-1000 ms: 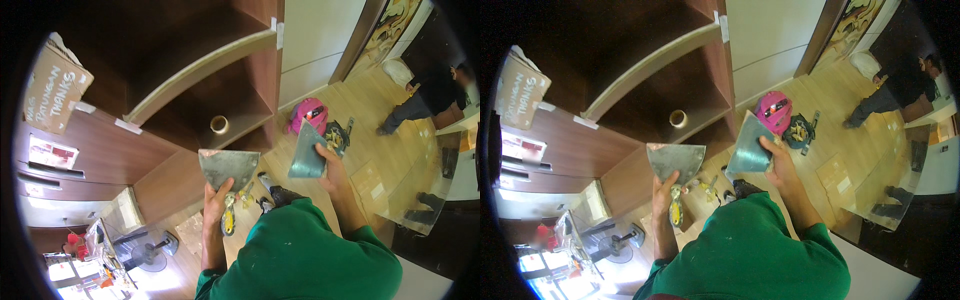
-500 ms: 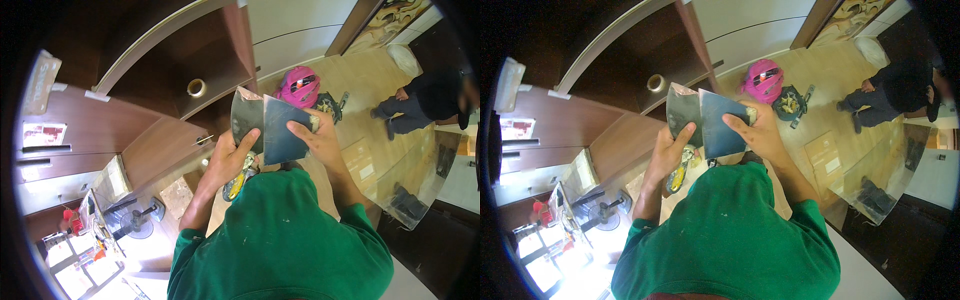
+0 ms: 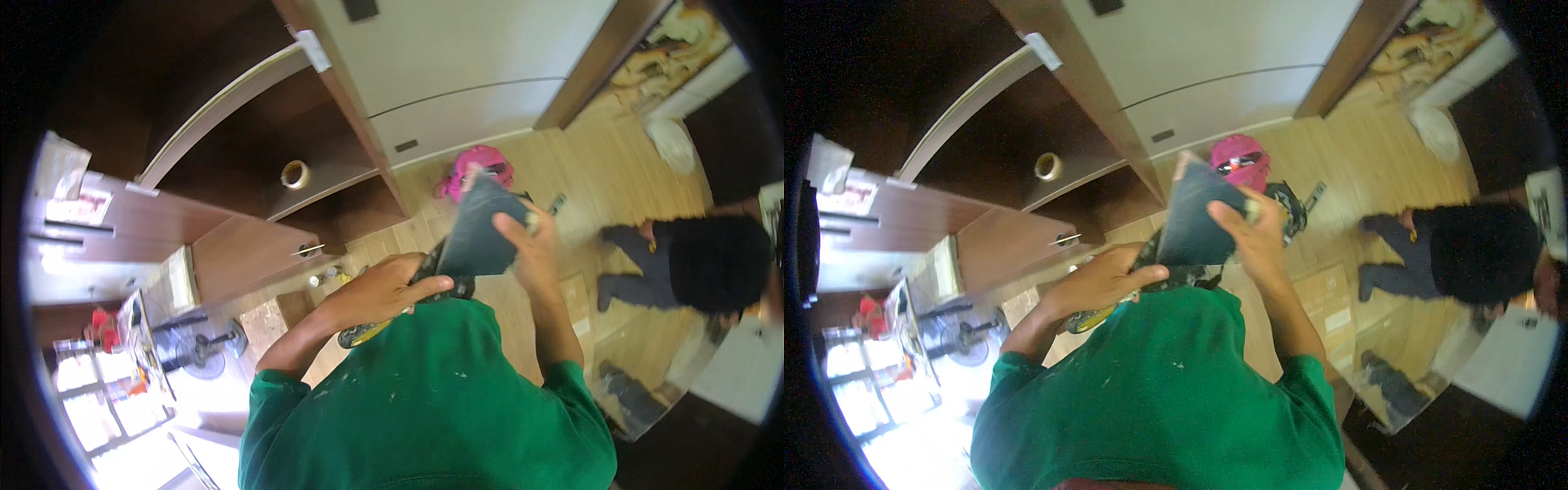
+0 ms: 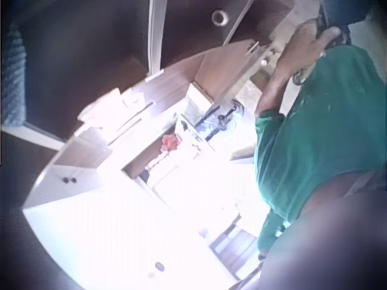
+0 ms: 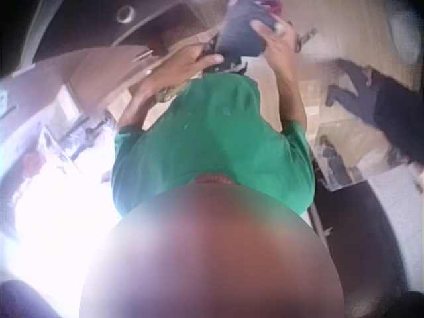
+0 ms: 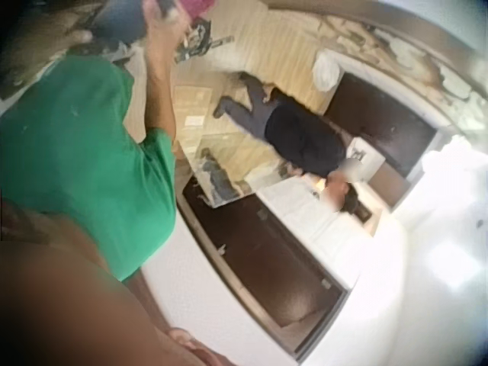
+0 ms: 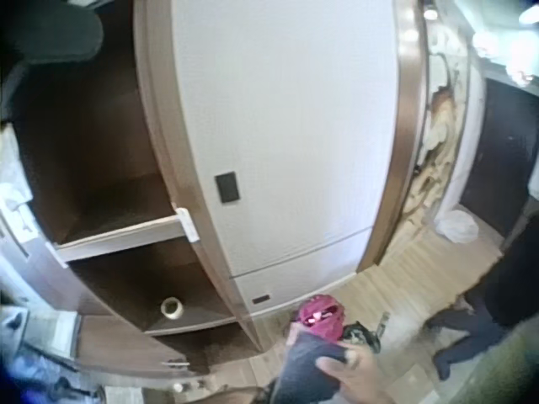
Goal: The person scrapes a surface with a putty knife and then sands a wooden cabinet edge with a sanding block. The person moves between a restroom and a room with wooden cabinets, performing scraping and sanding actions on different surfaces.
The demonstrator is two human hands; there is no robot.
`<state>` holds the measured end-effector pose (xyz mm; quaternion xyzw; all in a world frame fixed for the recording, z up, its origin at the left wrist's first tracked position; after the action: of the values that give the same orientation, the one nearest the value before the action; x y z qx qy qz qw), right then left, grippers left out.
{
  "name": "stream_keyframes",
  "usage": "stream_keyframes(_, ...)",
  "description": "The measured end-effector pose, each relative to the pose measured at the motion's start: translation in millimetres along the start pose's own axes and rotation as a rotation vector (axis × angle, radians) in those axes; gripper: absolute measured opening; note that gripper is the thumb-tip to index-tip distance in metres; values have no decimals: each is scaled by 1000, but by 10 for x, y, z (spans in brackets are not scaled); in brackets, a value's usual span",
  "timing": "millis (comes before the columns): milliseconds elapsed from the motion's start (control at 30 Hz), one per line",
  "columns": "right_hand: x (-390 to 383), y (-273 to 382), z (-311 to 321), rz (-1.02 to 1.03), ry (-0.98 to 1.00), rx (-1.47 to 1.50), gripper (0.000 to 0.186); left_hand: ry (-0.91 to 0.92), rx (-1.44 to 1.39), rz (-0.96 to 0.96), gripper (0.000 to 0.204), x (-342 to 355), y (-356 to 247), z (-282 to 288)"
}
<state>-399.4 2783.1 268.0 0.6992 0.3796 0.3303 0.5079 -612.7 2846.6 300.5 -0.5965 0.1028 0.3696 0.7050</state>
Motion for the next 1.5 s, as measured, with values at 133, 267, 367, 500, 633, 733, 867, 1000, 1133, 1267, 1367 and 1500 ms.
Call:
stream_keyframes(133, 33, 324, 233, 130, -106, -1, 41, 147, -210, 46, 57, -7, 200, 112)
stream_keyframes(267, 75, 781, -200, 698, 228, -339, 39, 285, -481, 73, 59, -122, 460, 431)
stream_keyframes(367, 46, 755, -796, 1076, 635, -587, 41, 388, -662, 96, 73, -179, 595, 705)
stream_keyframes(500, 115, 476, -1400, 1204, 658, -613, 49, 454, -743, 88, 84, -228, 762, 1141)
stream_keyframes(633, 482, 216, -1836, 1125, 601, -767, 53, 489, -693, 50, 79, -324, 959, 1721)
stream_keyframes(733, 688, 104, -2101, 1065, 567, -1063, 55, 438, -699, 22, 75, -408, 1122, 2170)
stream_keyframes(867, 926, 197, -2385, 847, 316, -1141, 48, 234, -583, -99, 43, -470, 1279, 2745)
stream_keyframes(1000, 957, 200, -2633, 371, 92, -394, 38, -203, -62, -325, 30, -259, 1292, 3221)
stream_keyframes(1133, 951, -79, -2975, 9, 18, -1, 45, -557, 192, -522, 28, -102, 1223, 3402)
stream_keyframes(1267, 1001, -226, -3193, -110, 88, 284, 45, -689, 344, -645, 25, -42, 1118, 3434)
stream_keyframes(1367, 1097, -266, -3257, -147, 149, 337, 45, -741, 373, -629, 25, -28, 1112, 3427)
stream_keyframes(1500, 1224, -304, -3299, -125, 167, 277, 44, -791, 441, -611, 30, 39, 1077, 3467)
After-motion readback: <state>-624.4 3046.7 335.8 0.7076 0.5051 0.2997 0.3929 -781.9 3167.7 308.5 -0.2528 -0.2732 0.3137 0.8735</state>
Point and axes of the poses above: each hand's wrist, its own x-axis towards the middle knuckle, its own z-axis out of the back of the hand, y = z × x, the point moved 6 cm from there along x, towards the middle knuckle, and after that the axes turned 6 degrees about z, right-handed, at the moved point
